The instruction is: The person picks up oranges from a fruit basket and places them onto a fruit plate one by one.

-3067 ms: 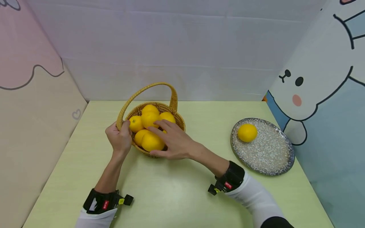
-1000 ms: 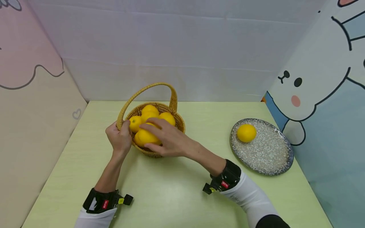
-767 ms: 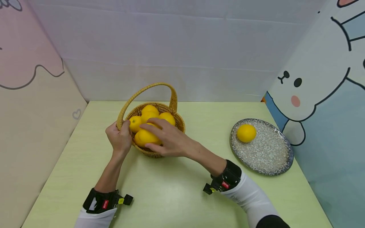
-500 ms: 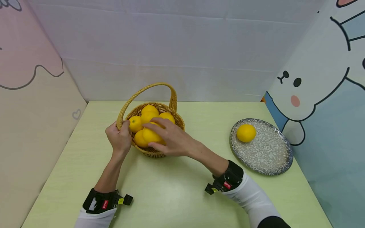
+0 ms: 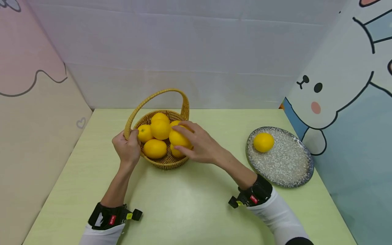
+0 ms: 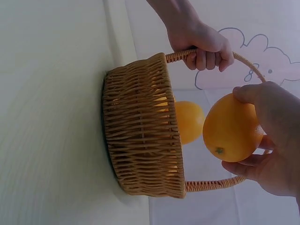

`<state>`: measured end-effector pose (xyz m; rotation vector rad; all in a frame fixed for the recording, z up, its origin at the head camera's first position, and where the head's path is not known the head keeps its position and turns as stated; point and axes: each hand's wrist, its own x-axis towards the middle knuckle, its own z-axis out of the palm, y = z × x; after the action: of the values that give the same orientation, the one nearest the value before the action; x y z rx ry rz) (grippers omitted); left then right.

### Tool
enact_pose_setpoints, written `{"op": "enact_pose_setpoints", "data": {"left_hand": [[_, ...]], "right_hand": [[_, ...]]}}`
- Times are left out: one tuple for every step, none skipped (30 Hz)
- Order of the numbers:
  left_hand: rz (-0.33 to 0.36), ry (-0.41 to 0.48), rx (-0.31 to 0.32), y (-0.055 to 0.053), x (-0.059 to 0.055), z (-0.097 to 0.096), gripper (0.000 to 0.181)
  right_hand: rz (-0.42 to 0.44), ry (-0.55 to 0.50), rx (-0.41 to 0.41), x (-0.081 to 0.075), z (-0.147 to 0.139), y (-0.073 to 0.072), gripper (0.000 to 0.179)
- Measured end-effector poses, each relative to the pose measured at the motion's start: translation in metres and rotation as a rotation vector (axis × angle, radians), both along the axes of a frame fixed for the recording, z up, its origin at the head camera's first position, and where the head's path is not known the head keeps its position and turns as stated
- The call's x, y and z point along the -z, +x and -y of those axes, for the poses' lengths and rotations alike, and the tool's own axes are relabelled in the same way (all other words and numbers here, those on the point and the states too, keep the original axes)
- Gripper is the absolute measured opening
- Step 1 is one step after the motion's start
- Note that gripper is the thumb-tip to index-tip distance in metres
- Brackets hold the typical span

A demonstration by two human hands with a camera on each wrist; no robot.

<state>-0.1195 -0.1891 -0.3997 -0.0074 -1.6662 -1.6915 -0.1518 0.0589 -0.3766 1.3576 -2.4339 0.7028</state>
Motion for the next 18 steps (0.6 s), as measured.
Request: {"op": "enact_pose_setpoints", "data": {"left_hand": [[0.0, 0.001, 0.002, 0.0, 0.0, 0.0, 0.041], [-0.001, 0.001, 0.003, 0.0, 0.0, 0.0, 0.041], [-0.002, 0.0, 0.003, 0.0, 0.0, -0.001, 0.041], [-0.002, -0.001, 0.002, 0.0, 0.0, -0.001, 0.041], [-0.002, -0.001, 0.001, 0.0, 0.0, -0.001, 0.041], [0.0, 0.0, 0.001, 0.0, 0.0, -0.001, 0.041], [0.001, -0.002, 0.0, 0.0, 0.001, -0.001, 0.041], [0.002, -0.003, -0.001, 0.0, 0.0, -0.001, 0.041], [0.004, -0.003, -0.003, 0.0, 0.0, -0.001, 0.041], [0.005, -0.002, -0.004, 0.0, 0.0, -0.001, 0.041], [0.007, -0.002, -0.005, 0.0, 0.0, -0.001, 0.041], [0.009, -0.001, -0.007, 0.0, 0.0, 0.0, 0.041], [0.008, 0.0, -0.008, 0.0, 0.0, 0.0, 0.041], [0.009, 0.004, -0.009, 0.0, 0.0, 0.0, 0.042], [0.008, 0.006, -0.009, 0.0, 0.0, -0.001, 0.042], [0.006, 0.009, -0.007, 0.0, 0.0, -0.001, 0.043], [0.005, 0.012, -0.005, 0.0, 0.0, -0.001, 0.043], [0.003, 0.015, -0.001, 0.0, 0.0, -0.001, 0.044]], "right_hand": [[0.002, -0.004, 0.011, 0.0, -0.004, -0.001, 0.058], [0.002, -0.011, 0.019, 0.0, -0.008, -0.002, 0.058], [0.0, -0.017, 0.028, 0.0, -0.012, -0.003, 0.058], [-0.001, -0.023, 0.038, 0.0, -0.016, -0.004, 0.058], [-0.003, -0.027, 0.05, 0.001, -0.021, -0.005, 0.057], [-0.005, -0.033, 0.061, 0.001, -0.025, -0.006, 0.057], [-0.004, -0.04, 0.072, 0.002, -0.03, -0.007, 0.056], [-0.002, -0.047, 0.084, 0.003, -0.035, -0.009, 0.056], [0.003, -0.053, 0.098, 0.004, -0.04, -0.01, 0.056], [0.01, -0.059, 0.111, 0.004, -0.045, -0.011, 0.056], [0.02, -0.065, 0.125, 0.005, -0.05, -0.011, 0.056], [0.03, -0.072, 0.139, 0.006, -0.055, -0.012, 0.056], [0.041, -0.079, 0.154, 0.007, -0.06, -0.012, 0.057], [0.049, -0.084, 0.168, 0.007, -0.064, -0.013, 0.057], [0.057, -0.089, 0.183, 0.008, -0.069, -0.014, 0.058], [0.062, -0.094, 0.199, 0.009, -0.074, -0.014, 0.058], [0.066, -0.099, 0.214, 0.01, -0.079, -0.015, 0.058], [0.07, -0.105, 0.23, 0.01, -0.084, -0.015, 0.058]]}}
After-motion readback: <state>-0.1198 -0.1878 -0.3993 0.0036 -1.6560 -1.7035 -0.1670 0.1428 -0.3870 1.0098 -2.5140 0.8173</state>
